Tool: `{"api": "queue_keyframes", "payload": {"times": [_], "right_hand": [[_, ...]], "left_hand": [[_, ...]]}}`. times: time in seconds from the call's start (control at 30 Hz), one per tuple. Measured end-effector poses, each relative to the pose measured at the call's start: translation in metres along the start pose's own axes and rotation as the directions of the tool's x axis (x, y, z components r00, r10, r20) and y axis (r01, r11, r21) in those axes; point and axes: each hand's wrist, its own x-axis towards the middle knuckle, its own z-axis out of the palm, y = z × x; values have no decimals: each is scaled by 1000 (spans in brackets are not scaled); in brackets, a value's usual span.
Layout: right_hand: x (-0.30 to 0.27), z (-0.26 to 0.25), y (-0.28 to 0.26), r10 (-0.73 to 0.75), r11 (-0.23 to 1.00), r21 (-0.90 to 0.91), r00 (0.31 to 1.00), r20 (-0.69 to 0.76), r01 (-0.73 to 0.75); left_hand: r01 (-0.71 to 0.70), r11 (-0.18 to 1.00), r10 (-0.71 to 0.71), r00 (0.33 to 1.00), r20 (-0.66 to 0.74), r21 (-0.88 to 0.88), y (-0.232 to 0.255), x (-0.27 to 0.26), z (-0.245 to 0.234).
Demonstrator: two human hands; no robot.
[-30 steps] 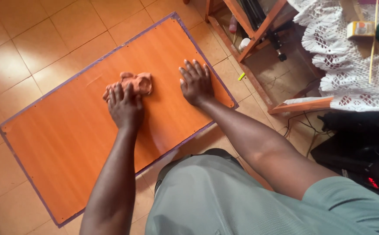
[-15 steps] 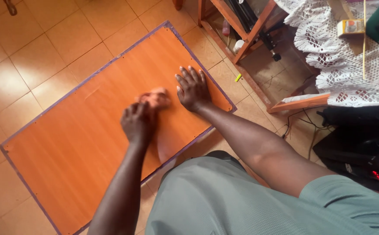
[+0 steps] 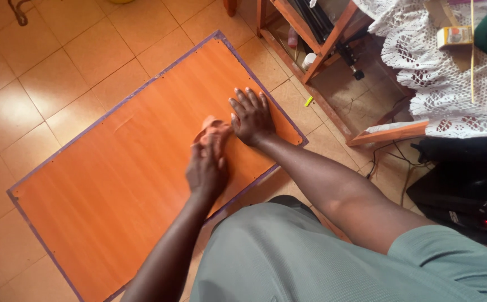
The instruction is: Wiping a wooden table surface with a cloth.
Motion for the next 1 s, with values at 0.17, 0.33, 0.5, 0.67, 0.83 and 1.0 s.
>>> {"api": "queue_keyframes", "payload": {"times": [0.17,0.33,0.5,0.67,0.83,1.0], "right_hand": [[0,2,1,4,1000,-8,1000,-10,-4],[-1,0,0,0,1000,4,1000,0,0],[-2,-1,0,-26,999,18,999,-37,26],[-1,-4,-2,-34,999,22,999,-43,35],[0,-5,-1,-36,999,10,998,-44,37],[-1,-1,1,-31,999,11,998,-46,32]], "left_hand": [[-143,990,143,990,-17,-21,-6,25,17],[-93,994,93,996,-3,51,-45,71,8],[303,951,-308,947,88,60,-55,76,-14],[249,969,-243,953,180,-9,-35,48,5],[93,995,-81,959,270,-31,-13,61,-1],[114,983,-139,974,180,142,-32,97,-17]]}}
